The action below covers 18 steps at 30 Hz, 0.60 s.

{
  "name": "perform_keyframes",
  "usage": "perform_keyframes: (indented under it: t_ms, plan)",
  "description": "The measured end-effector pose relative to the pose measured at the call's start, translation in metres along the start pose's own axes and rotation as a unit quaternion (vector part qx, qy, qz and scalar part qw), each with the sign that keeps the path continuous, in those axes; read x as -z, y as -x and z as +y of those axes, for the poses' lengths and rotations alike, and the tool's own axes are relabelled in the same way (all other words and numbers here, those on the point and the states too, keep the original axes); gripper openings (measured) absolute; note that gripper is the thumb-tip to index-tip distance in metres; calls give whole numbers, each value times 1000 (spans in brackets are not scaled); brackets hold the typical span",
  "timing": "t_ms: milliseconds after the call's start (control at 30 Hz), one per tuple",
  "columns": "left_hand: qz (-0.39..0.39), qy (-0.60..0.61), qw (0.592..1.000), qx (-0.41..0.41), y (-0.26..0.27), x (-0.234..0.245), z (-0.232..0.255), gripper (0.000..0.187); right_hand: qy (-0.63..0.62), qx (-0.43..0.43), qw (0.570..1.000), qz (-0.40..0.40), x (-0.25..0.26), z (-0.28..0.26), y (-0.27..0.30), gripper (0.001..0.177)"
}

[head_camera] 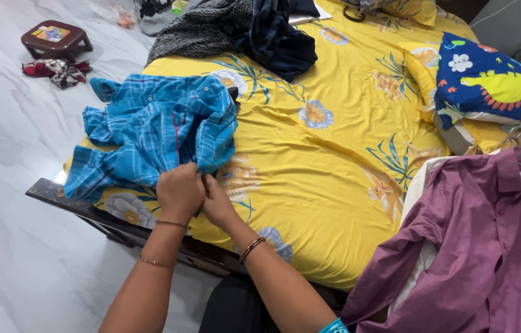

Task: The person buttons a pink shirt laid on a bed, then places it on a hanger. The person then picks up a blue plaid shirt and begins buttoning it.

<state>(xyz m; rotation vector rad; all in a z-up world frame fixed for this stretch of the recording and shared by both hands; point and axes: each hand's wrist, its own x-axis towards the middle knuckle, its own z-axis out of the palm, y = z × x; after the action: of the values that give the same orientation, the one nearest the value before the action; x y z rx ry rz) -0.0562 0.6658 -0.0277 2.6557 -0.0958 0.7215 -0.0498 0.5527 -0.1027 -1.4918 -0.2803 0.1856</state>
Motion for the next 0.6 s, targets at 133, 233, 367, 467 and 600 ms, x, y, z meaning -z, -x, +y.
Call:
perform_keyframes:
  t_ms: [133,233,367,467,600]
  plan:
    - [-5,72,995,65,15,37,13,22,73,62,995,29,-22,-24,19,32]
    - [-35,108,987,115,28,59,18,23,38,87,995,-5,-28,-27,33,24]
    - [-57,157,978,126,54,82,23,27,-19,76,995,-55,-35,-41,64,35]
    - [-98,253,948,164,72,98,31,29,-21,64,995,-70,-34,-60,87,35]
    - [-71,218,967,114,89,124,44,25,-8,63,994,-89,-27,-79,112,30]
